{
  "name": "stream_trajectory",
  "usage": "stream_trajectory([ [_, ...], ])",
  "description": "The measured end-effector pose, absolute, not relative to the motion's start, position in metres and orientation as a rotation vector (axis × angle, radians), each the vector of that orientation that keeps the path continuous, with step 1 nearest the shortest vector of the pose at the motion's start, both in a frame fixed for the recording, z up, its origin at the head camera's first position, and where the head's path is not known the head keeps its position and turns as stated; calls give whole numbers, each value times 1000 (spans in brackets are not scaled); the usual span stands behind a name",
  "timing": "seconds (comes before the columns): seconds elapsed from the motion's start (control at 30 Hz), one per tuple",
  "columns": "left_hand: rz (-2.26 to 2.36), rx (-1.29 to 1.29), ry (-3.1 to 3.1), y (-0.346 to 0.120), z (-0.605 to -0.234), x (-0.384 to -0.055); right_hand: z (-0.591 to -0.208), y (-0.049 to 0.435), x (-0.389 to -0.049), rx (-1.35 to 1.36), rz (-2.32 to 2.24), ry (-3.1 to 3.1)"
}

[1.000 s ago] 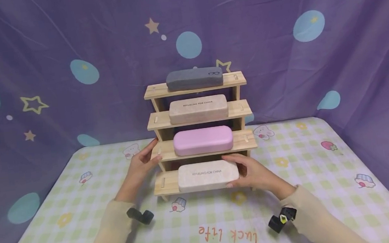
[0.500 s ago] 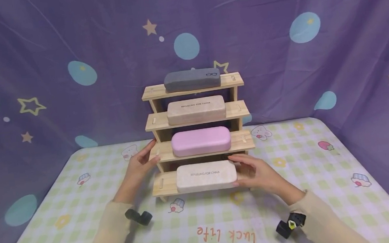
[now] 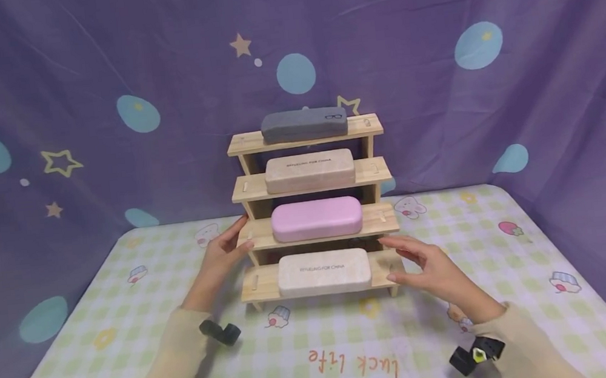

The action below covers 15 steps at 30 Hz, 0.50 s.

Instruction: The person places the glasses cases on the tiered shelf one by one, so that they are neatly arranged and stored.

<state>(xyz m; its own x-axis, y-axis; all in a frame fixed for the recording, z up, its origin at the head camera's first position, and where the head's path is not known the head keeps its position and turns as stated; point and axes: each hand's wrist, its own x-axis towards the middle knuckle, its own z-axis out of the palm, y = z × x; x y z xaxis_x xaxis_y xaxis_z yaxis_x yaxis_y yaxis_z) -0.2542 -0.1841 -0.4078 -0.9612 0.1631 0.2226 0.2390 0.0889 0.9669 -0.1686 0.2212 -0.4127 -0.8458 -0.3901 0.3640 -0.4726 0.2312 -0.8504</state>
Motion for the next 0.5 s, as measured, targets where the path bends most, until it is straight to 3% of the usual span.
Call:
stream_trajectory([
  [0.3,-1880,-468,-2434,-191,-405,-259,-405,241,-172,850,1578,-2338],
  [0.5,-1601,-512,-2591,-209,-400,-252,-407,256,-178,671,1310,-2485],
])
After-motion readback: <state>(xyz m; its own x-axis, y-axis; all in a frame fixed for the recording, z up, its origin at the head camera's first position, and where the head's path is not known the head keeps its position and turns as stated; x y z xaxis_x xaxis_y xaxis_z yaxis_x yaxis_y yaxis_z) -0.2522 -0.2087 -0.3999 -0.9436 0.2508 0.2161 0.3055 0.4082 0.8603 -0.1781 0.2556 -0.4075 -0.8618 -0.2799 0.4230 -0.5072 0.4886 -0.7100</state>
